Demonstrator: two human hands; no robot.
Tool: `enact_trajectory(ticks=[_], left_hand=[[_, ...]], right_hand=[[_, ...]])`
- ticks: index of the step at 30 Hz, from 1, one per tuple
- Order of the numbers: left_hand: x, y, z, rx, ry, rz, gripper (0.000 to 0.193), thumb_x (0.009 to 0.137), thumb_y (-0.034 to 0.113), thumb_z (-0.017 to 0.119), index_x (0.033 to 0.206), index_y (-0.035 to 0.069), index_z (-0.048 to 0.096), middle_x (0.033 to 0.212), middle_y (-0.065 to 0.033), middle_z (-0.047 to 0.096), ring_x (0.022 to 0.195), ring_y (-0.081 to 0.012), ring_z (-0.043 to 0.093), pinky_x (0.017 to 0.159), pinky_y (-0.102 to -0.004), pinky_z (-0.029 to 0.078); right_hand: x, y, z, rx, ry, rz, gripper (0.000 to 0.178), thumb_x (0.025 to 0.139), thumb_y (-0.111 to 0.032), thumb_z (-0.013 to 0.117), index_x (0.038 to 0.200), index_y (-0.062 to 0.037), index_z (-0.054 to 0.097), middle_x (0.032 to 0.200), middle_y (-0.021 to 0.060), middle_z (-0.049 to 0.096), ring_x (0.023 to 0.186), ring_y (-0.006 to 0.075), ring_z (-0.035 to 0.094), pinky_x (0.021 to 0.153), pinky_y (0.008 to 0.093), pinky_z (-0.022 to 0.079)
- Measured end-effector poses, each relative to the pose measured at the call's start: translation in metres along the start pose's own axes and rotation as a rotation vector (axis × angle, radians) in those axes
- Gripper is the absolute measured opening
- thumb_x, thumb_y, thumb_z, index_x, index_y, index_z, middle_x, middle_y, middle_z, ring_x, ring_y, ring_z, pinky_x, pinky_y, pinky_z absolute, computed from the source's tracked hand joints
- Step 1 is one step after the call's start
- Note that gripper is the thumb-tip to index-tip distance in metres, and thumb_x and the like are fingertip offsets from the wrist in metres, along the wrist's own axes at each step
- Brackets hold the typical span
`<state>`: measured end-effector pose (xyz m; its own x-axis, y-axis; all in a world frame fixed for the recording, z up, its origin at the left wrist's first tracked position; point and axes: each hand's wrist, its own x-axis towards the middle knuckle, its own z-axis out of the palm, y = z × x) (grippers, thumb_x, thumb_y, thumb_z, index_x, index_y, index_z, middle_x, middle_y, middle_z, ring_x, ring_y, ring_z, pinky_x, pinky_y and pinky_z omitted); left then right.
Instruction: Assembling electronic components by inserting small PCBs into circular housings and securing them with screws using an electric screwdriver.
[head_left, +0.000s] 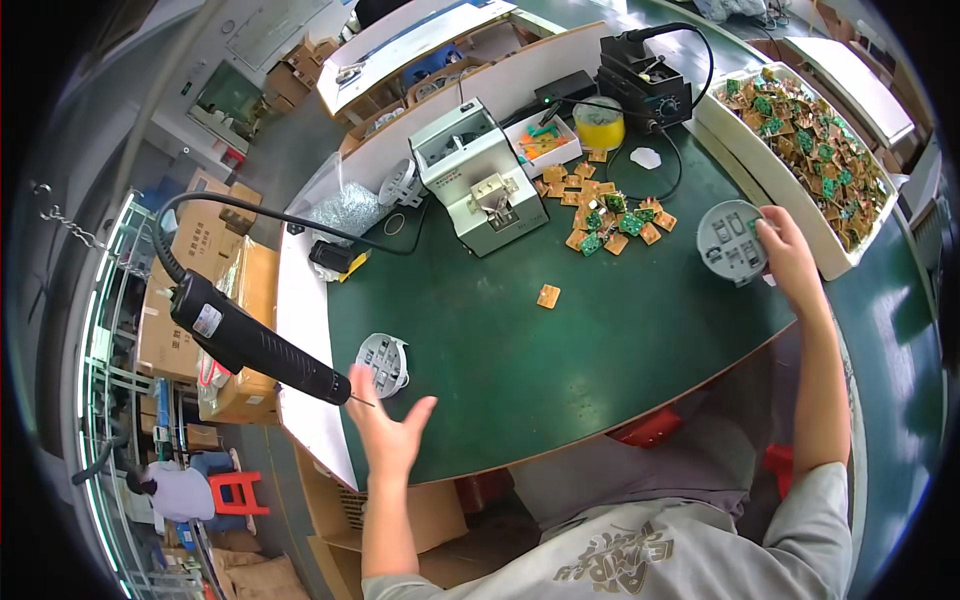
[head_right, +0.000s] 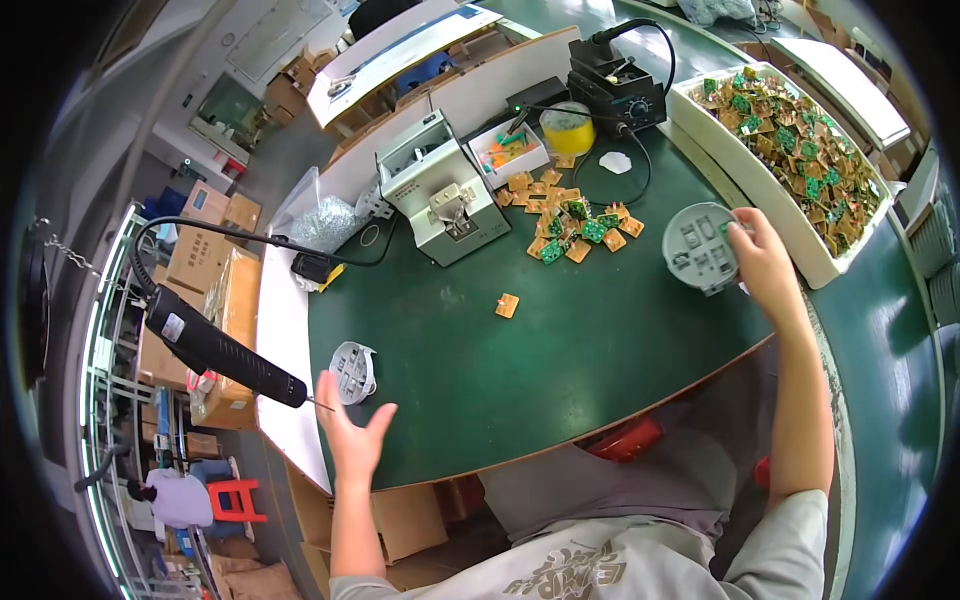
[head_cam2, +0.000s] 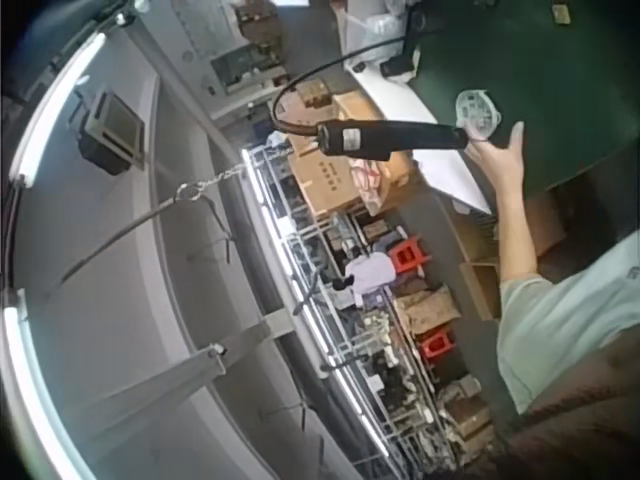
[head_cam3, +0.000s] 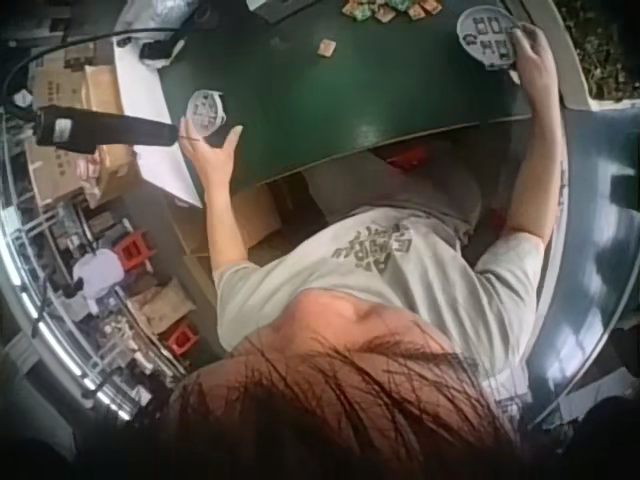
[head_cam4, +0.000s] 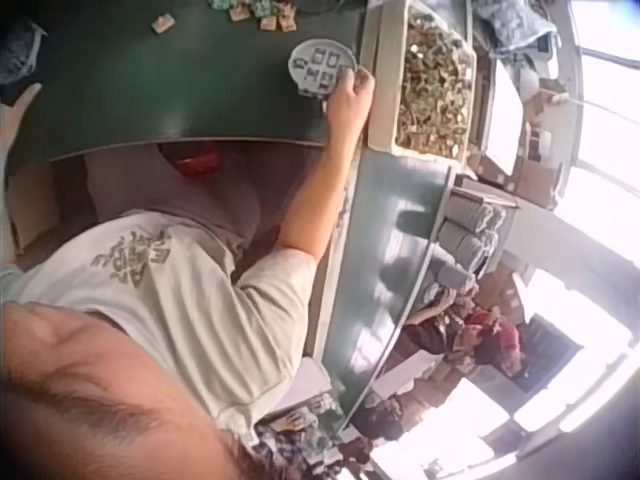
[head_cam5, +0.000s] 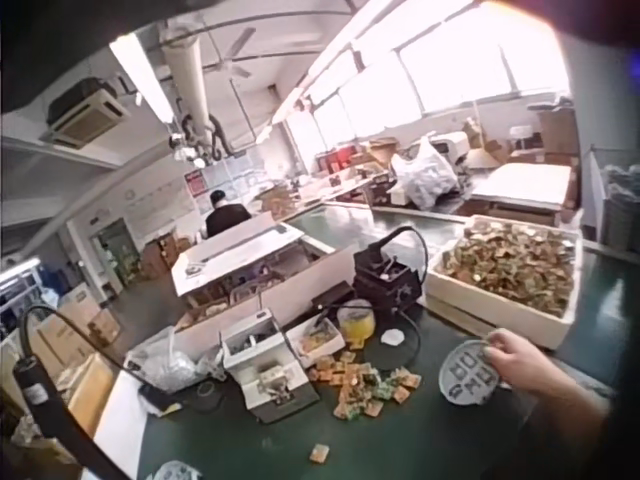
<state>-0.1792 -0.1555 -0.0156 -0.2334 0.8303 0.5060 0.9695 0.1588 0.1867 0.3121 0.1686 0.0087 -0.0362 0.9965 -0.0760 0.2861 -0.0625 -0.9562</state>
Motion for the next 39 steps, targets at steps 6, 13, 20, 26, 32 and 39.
enact_trajectory(ticks=[6, 13, 20, 26, 32, 39], left_hand=[[0.015, -0.051, 0.011, -0.255, -0.198, -0.42, 0.106, 0.074, 0.028, 0.093, 0.156, -0.001, 0.034, 0.149, -0.0246, 0.045, 0.133, -0.0432, 0.047, 0.113, -0.05, 0.04], [-0.002, 0.004, -0.003, -0.288, -0.153, -0.027, 0.11, 0.069, 0.024, 0.094, 0.158, 0.001, 0.033, 0.151, -0.0225, 0.044, 0.133, -0.039, 0.049, 0.114, -0.047, 0.04], [0.046, 0.113, 0.027, -0.725, -0.604, 0.323, 0.111, 0.069, 0.032, 0.094, 0.157, 0.001, 0.033, 0.155, -0.0207, 0.043, 0.138, -0.0372, 0.046, 0.116, -0.046, 0.038], [0.1, 0.102, 0.058, -0.678, -0.754, 0.541, 0.111, 0.069, 0.032, 0.091, 0.159, 0.004, 0.032, 0.159, -0.0198, 0.04, 0.142, -0.0362, 0.044, 0.12, -0.0452, 0.036], [0.096, 0.095, 0.064, -0.666, -0.728, 0.496, 0.116, 0.069, 0.032, 0.092, 0.163, 0.008, 0.028, 0.165, -0.0175, 0.034, 0.148, -0.0342, 0.039, 0.123, -0.0447, 0.034], [0.087, 0.094, 0.066, -0.68, -0.716, 0.389, 0.122, 0.068, 0.035, 0.094, 0.165, 0.009, 0.024, 0.167, -0.0197, 0.029, 0.151, -0.0362, 0.036, 0.124, -0.0452, 0.033]], right_hand=[[0.03, 0.045, -0.003, -0.263, 0.104, -0.135, 0.033, 0.104, -0.022, 0.057, 0.128, -0.0013, 0.064, 0.104, 0.0098, 0.071, 0.084, 0.0173, 0.062, 0.074, 0.0275, 0.051], [0.017, 0.036, 0.007, -0.412, 0.183, -0.169, 0.033, 0.103, -0.022, 0.058, 0.123, 0.0018, 0.068, 0.105, 0.0115, 0.074, 0.087, 0.0215, 0.066, 0.08, 0.0307, 0.053], [0.017, 0.04, 0.022, -0.433, 0.319, -0.234, 0.034, 0.101, -0.025, 0.061, 0.121, 0.0011, 0.071, 0.105, 0.0132, 0.076, 0.088, 0.0249, 0.069, 0.081, 0.0322, 0.054], [0.012, 0.037, 0.029, -0.481, 0.391, -0.195, 0.036, 0.101, -0.027, 0.063, 0.124, -0.0006, 0.071, 0.109, 0.0124, 0.077, 0.09, 0.0244, 0.071, 0.081, 0.0317, 0.055], [0.005, 0.025, 0.031, -0.361, 0.414, -0.122, 0.036, 0.102, -0.027, 0.063, 0.13, -0.0033, 0.067, 0.098, 0.0099, 0.075, 0.082, 0.0182, 0.066, 0.075, 0.0283, 0.053], [0.012, 0.034, 0.03, -0.328, 0.388, -0.164, 0.036, 0.103, -0.026, 0.063, 0.132, -0.0037, 0.065, 0.094, 0.0084, 0.072, 0.081, 0.0149, 0.063, 0.073, 0.0262, 0.051]])
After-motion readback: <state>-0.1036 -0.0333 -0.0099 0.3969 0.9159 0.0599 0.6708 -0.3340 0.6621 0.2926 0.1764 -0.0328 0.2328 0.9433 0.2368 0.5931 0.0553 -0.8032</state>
